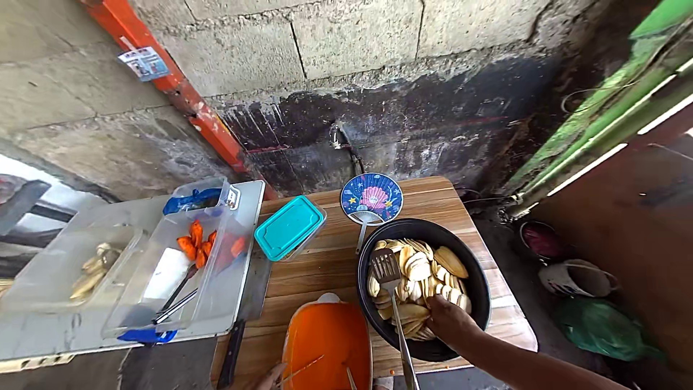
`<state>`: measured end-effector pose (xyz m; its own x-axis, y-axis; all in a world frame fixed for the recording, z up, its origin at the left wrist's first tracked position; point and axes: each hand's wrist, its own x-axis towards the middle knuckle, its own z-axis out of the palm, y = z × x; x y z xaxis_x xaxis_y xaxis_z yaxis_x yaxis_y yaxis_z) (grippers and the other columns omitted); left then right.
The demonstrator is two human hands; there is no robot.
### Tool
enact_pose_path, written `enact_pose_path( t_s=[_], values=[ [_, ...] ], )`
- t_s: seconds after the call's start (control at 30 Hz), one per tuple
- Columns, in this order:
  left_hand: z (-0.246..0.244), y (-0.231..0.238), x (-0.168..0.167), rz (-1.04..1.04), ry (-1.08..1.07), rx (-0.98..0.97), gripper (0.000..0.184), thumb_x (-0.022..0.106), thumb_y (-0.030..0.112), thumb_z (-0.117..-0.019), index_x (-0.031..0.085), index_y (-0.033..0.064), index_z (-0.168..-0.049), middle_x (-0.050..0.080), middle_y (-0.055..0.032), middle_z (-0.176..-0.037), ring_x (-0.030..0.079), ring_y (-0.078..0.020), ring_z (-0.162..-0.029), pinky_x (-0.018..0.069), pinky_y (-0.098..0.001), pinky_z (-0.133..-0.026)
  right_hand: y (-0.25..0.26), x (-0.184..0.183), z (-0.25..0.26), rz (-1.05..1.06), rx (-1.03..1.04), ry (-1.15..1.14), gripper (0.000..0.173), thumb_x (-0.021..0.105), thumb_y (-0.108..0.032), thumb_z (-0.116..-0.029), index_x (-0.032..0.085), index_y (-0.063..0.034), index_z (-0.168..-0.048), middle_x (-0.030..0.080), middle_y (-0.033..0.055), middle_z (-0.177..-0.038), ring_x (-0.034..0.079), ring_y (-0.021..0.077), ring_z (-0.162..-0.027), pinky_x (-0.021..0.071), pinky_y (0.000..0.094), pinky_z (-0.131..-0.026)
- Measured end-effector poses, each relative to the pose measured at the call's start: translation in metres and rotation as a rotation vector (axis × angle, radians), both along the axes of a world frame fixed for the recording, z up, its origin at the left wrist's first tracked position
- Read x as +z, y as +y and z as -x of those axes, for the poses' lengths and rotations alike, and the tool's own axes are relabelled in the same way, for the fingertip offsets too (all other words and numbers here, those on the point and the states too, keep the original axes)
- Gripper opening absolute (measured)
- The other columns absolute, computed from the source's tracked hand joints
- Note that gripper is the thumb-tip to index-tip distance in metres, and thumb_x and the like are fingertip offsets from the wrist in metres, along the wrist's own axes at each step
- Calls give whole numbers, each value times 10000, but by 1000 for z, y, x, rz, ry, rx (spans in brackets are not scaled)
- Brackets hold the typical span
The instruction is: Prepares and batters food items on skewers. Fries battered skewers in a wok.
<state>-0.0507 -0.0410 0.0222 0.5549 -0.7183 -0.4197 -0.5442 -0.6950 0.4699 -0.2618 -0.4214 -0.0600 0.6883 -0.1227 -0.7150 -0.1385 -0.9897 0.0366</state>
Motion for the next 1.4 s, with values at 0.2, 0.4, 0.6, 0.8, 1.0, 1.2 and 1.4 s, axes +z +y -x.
enact_pose_path(
  t_s=[0.2, 0.4, 0.6, 0.8, 1.0, 1.2, 1.4],
  values=[
    [-8, -14, 11, 75, 28, -69, 415, 533, 262, -1074, 600, 48, -1423, 602, -176, -1443, 659, -310, -1236, 512, -473, -1087, 9, -9, -5, 8, -91, -9, 307, 493, 98, -980, 684, 57, -1217, 617, 167, -1377, 523, 316, -1359, 409, 411, -1151],
    [-8, -5, 7, 74, 46, -86, 408, 528, 277, -1077, 622, 41, -1396, 606, -177, -1438, 648, -309, -1258, 502, -469, -1100, -3, 8, -7, 67, 127, 99, 329, 470, 115, -973, 705, 40, -1190, 666, 178, -1335, 436, 377, -1446, 286, 515, -1221],
    [-7, -9, 4, 19, 127, -155, 391, 531, 280, -1077, 633, 67, -1389, 629, -147, -1417, 637, -281, -1277, 481, -471, -1127, -35, 18, 2, -122, 192, 65, 385, 629, 39, -939, 669, -59, -1309, 703, 204, -1216, 533, 449, -1335, 197, 665, -1232],
    [-16, -44, 15, 258, 429, -41, 382, 562, 242, -1062, 632, 34, -1374, 685, -139, -1319, 690, -228, -1156, 538, -439, -1041, -63, 47, 18, -651, -548, -397, 395, 763, -225, -891, 722, -131, -1273, 728, 122, -1239, 677, 279, -1187, 493, 527, -1090],
    [-20, -126, 1, 659, 748, -42, 494, 612, 249, -1030, 528, -6, -1445, 623, -132, -1415, 632, -243, -1270, 536, -431, -1077, 5, 65, 0, -1531, -1183, -1104, 420, 775, -239, -863, 687, -46, -1225, 755, 117, -1066, 736, 214, -957, 623, 414, -854],
    [-22, -145, 22, 610, 1213, 56, 703, 648, 370, -992, 351, 35, -1534, 616, -165, -1375, 663, -319, -1191, 581, -519, -989, 100, 115, -65, -1591, -1668, -1255, 284, 664, -159, -958, 623, 4, -1187, 731, 191, -1053, 739, 287, -913, 637, 460, -792],
    [-42, -98, 34, 519, 1165, 310, 324, 506, 192, -1087, 511, 23, -1364, 719, -195, -1125, 753, -324, -881, 652, -487, -755, 164, 128, -93, -1409, -1721, -1237, 288, 698, -162, -985, 643, 16, -1204, 734, 199, -1063, 750, 304, -911, 652, 468, -780]
  ],
)
